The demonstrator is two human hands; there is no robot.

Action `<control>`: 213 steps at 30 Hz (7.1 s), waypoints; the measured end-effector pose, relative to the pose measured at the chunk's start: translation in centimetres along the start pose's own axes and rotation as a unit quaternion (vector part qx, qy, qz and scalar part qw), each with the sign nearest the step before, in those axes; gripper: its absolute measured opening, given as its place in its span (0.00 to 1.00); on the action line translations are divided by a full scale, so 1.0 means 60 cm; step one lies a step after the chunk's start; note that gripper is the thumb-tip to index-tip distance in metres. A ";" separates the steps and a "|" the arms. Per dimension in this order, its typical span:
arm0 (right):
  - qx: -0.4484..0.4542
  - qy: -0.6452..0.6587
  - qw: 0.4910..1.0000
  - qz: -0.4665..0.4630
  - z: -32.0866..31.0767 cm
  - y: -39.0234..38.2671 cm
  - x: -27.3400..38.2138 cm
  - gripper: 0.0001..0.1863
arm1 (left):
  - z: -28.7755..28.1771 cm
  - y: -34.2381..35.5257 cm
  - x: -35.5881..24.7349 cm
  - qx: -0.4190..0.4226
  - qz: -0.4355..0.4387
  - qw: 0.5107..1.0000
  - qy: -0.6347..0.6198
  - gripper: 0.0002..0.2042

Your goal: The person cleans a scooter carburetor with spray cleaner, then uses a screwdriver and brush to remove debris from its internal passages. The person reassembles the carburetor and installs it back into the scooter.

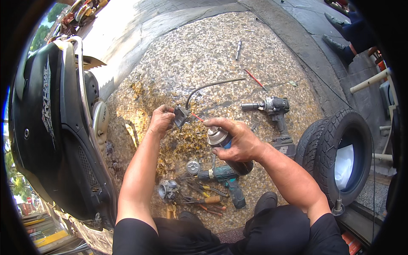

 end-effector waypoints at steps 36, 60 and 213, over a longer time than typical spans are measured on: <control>0.034 -0.175 0.980 -0.091 0.014 -0.005 0.022 0.40 | 0.026 -0.019 -0.015 0.099 -0.067 0.973 -0.200 0.11; 0.025 -0.157 0.981 -0.115 0.035 -0.028 0.009 0.39 | 0.042 0.002 -0.019 -0.099 0.105 0.987 0.077 0.18; -0.043 -0.073 0.987 -0.136 0.019 0.033 0.019 0.35 | 0.014 -0.060 -0.052 -0.178 0.510 0.638 0.549 0.11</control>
Point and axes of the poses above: each hand's wrist, its own y-axis towards the middle knuckle, its own z-axis out of the palm, x = y × z, the point moved 1 cm from there along y, towards the middle knuckle, and after that the axes turned 5 degrees about x, right-handed, at the moved point
